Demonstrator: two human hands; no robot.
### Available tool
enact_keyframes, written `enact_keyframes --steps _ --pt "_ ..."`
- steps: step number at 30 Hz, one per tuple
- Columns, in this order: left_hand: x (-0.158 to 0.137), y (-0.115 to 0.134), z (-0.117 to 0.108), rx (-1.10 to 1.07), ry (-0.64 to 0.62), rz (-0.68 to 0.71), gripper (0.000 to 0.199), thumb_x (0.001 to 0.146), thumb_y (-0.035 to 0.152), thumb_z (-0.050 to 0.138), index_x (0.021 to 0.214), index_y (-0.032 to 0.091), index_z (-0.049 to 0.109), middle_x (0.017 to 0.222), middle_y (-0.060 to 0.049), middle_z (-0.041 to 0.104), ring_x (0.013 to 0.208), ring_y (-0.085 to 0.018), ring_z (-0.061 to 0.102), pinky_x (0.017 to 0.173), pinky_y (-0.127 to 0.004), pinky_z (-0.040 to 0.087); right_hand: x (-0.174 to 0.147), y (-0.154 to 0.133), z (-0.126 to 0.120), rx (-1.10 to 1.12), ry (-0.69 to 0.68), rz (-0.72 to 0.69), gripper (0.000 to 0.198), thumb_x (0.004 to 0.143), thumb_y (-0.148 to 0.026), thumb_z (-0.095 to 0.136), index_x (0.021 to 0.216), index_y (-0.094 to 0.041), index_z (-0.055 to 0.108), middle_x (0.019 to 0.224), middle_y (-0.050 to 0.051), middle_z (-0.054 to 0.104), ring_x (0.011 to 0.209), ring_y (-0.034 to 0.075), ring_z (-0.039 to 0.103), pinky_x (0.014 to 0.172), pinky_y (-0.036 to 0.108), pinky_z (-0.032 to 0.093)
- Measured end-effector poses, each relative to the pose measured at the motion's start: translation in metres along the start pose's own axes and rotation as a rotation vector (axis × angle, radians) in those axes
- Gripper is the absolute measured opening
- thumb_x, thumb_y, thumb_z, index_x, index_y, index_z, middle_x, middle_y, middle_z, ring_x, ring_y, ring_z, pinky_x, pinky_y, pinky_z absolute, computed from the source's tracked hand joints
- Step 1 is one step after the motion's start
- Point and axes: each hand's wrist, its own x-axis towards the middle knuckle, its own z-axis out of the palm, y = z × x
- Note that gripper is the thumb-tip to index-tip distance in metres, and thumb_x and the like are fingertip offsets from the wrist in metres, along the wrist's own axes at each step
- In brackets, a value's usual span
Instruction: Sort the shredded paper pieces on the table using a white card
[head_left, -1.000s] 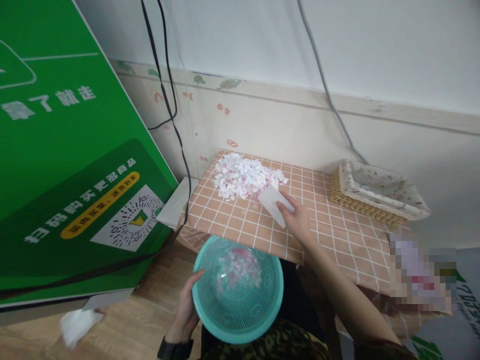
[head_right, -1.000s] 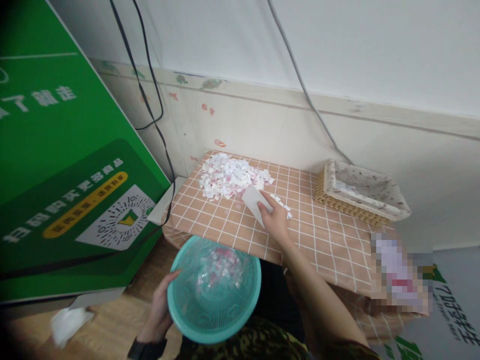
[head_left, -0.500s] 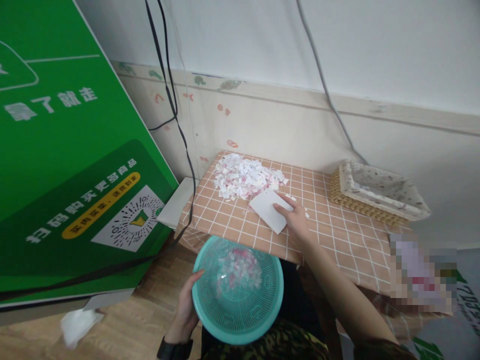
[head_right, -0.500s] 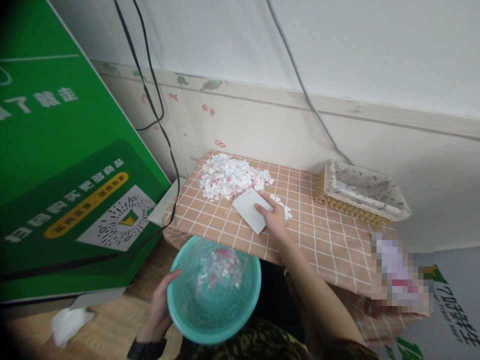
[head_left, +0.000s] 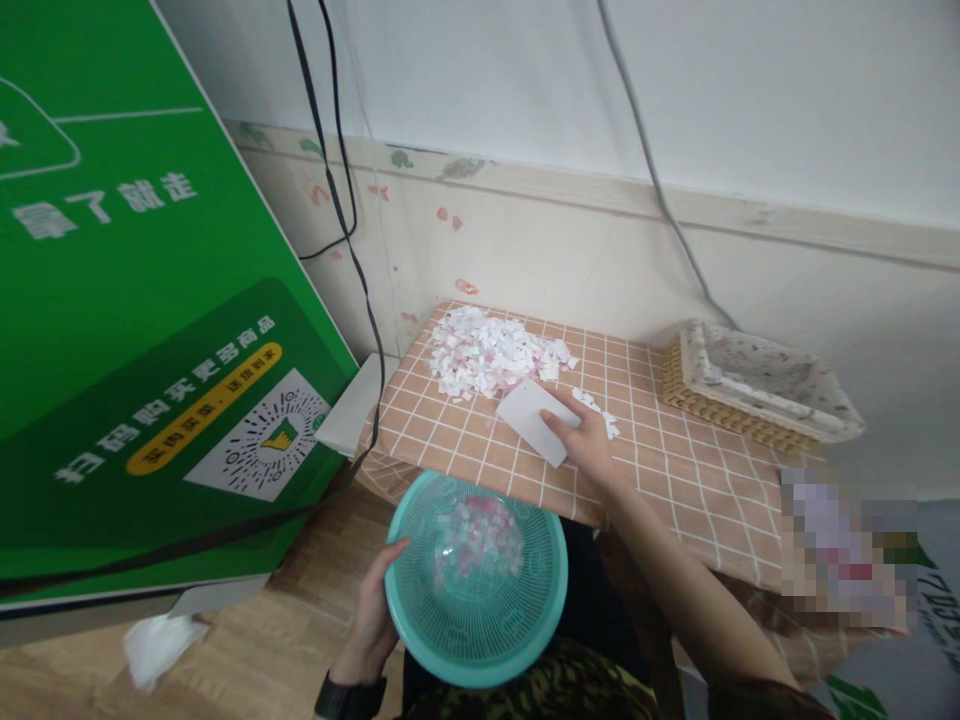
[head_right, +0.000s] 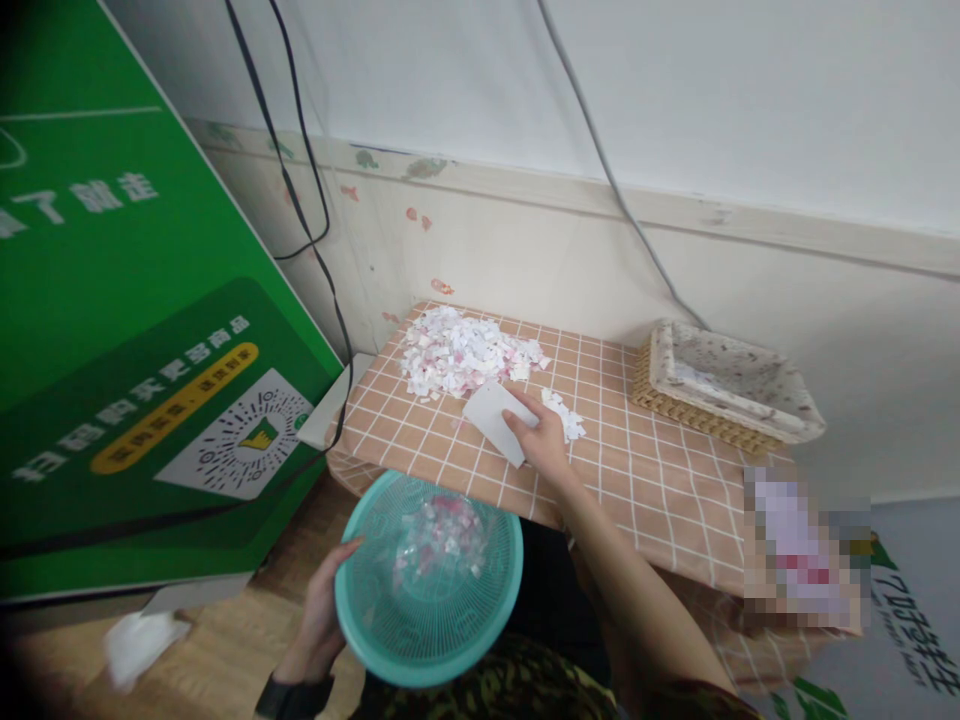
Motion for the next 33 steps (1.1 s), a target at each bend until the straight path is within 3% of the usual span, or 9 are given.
enact_keyframes --steps 7,19,33 --pt "0.002 -0.001 -0.002 -0.002 -0.006 0.002 0.012 0.069 0.019 0.066 0.075 0.010 0.072 0.071 -0.008 0.074 0.063 -0.021 0.067 0.067 -0.033 0.053 0.003 0.006 -0.009 -0.028 0.037 -0.064 0.043 0.077 -0.041 0.061 0.117 -0.026 0.061 0.118 0.005 0.062 0.105 0.026 0.058 0.089 0.042 0.045" --pt "-0.003 0.001 0.003 0.011 0.006 0.015 0.011 0.068 0.018 0.067 0.072 0.010 0.072 0.068 -0.008 0.073 0.060 -0.021 0.066 0.064 -0.032 0.053 -0.001 0.010 -0.022 0.020 -0.078 -0.053 0.041 0.074 -0.043 0.063 0.112 -0.027 0.063 0.115 0.004 0.064 0.103 0.027 0.058 0.090 0.045 0.044" --pt "-0.002 0.001 0.000 0.011 -0.023 0.020 0.014 0.068 0.021 0.067 0.074 0.010 0.072 0.071 -0.009 0.074 0.063 -0.022 0.067 0.066 -0.034 0.053 0.002 -0.002 -0.015 -0.047 -0.144 -0.053 0.038 0.074 -0.041 0.063 0.110 -0.028 0.065 0.106 0.003 0.067 0.090 0.024 0.062 0.078 0.041 0.049"
